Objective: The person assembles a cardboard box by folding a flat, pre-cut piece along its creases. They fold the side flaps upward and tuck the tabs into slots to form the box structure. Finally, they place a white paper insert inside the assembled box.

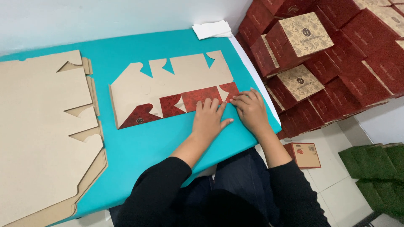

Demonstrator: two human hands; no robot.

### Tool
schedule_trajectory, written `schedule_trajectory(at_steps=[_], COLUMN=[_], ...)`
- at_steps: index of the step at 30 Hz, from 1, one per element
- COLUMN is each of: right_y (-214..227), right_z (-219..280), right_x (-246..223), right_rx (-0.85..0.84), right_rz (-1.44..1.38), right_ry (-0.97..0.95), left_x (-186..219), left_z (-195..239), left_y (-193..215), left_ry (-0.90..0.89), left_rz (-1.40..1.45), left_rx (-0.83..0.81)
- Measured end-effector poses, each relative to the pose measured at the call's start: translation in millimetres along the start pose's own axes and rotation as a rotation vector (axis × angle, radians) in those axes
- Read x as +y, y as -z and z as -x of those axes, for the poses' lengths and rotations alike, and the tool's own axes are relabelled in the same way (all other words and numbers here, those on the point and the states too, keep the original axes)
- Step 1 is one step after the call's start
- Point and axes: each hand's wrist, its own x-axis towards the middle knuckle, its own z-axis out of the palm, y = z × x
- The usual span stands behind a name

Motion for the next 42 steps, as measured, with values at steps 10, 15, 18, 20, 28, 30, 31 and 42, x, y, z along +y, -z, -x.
schedule_trajectory(at_steps=[10,15,18,20,28,30,31,42], right_y=[-11,-14,-1,5,31,54,38,-19], right_z=[11,18,12,9,-18,-37,-40,-85], right_x=[9,12,2,-3,-65,-91,-81,-43], right_rx=[0.113,0.07,0.126,0.163,-0.003,-0.223,-0.222,-0.349], right_rz=[0.178,0.07,0.07,0.064,-0.257,-0.494,-0.497,-0.719], right_ry=[-0.155,-0.188,-0.191,-0.184,-0.225,-0.478,-0.478,-0.525], left_x=[-15,-51,-105,-145,-251,-253,-249,-187], left_z=[12,31,53,69,91,89,90,131], left_y=[3,77,118,120,48,44,48,107], left_ry=[-0.085,-0.165,0.173,0.355,0.712,0.685,0.687,0.705], left_rz=[0.04,0.238,0.176,0.153,0.035,0.009,0.005,0.044], left_rx=[0.25,0.609,0.739,0.639,0.038,-0.018,-0.019,-0.12])
